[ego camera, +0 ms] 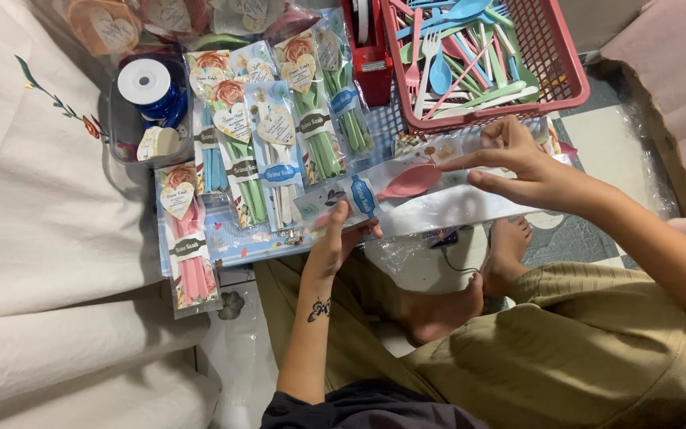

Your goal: The person is individually packaging plastic spoons into plastic sleeves and sealing them using a heat sealer.

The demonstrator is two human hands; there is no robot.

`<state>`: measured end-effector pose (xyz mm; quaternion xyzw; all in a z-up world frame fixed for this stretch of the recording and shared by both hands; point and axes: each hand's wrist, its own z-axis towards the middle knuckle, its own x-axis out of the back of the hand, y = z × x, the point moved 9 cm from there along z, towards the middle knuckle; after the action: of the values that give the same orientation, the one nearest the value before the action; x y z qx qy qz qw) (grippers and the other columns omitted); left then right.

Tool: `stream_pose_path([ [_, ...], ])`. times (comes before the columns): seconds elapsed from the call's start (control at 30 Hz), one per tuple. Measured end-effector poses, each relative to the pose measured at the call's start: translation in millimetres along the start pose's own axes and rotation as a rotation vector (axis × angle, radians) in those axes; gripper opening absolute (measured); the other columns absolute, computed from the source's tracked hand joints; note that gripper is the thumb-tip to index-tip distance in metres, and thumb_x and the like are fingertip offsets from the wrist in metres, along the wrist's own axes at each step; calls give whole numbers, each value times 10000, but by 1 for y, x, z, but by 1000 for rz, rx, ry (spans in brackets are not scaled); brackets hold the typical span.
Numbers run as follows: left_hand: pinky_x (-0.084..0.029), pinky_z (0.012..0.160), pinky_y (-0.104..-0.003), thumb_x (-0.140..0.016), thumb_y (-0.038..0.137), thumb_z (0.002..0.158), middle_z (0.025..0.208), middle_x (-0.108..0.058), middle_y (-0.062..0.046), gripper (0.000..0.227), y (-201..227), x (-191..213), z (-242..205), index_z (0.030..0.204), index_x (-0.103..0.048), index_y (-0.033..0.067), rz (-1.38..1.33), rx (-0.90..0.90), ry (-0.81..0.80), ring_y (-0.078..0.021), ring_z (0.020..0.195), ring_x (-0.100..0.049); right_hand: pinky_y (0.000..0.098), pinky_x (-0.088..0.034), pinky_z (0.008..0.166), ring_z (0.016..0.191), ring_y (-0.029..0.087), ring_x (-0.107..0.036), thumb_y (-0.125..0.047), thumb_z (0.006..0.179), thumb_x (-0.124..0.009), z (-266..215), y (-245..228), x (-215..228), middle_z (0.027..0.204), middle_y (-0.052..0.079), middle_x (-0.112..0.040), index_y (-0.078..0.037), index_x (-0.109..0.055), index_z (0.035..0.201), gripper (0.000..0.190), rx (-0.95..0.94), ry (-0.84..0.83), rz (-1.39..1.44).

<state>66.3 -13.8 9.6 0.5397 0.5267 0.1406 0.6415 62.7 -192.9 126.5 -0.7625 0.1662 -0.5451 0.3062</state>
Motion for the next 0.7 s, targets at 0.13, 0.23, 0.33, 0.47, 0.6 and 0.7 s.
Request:
stream_pose_path([
  [0.13, -445, 743, -332, -305, 434, 862, 711, -571, -165, 495, -3, 3, 2, 869, -546, 2, -30, -48, -34, -242, 709, -573, 360, -288, 821, 850, 217, -293, -401, 785, -428, 2, -3, -14, 837, 49, -304, -278, -572, 1117, 383, 127, -21, -49],
  [0.23, -439, 709, -315, -282, 415, 892, 682, -559, -194, 531, 4, 0, 0, 815, -561, -31, -87, -95, -28, -258, 674, -568, 358, -287, 818, 809, 210, -297, -324, 835, -442, 2, -3, -16, 844, 51, -308, -262, -591, 1094, 305, 209, 24, -13],
  [0.33, -436, 686, -297, -243, 448, 890, 649, -549, -174, 582, 0, 8, -4, 810, -566, -29, -94, -89, -31, -231, 651, -558, 312, -302, 799, 824, 159, -315, -281, 860, -397, 1, -5, -7, 833, 24, -314, -244, -582, 1117, 320, 216, 39, 110],
  [0.47, -395, 493, -230, -282, 559, 817, 656, -534, -115, 673, 15, 3, -25, 1095, -473, -23, 69, -185, -172, -127, 541, -546, 297, -430, 793, 980, 146, -440, -219, 874, -326, 1, -11, -2, 1144, 107, -479, -75, -537, 1132, 363, 58, -9, 694],
  [0.6, -412, 473, -222, -390, 533, 795, 722, -574, -140, 591, 13, -31, -59, 983, -505, -16, 263, -139, -287, -161, 566, -579, 363, -463, 755, 987, 186, -475, -204, 871, -325, 10, 7, -7, 1168, 119, -501, -20, -522, 1129, 373, 10, 6, 901],
  [0.7, -431, 653, -223, -544, 329, 811, 838, -568, -68, 425, 16, -105, -122, 1096, -471, 23, 233, -73, -601, -103, 769, -527, 378, -471, 724, 928, 207, -499, -231, 856, -327, 14, 7, -16, 1140, 133, -523, -30, -519, 1146, 402, -44, -33, 950],
])
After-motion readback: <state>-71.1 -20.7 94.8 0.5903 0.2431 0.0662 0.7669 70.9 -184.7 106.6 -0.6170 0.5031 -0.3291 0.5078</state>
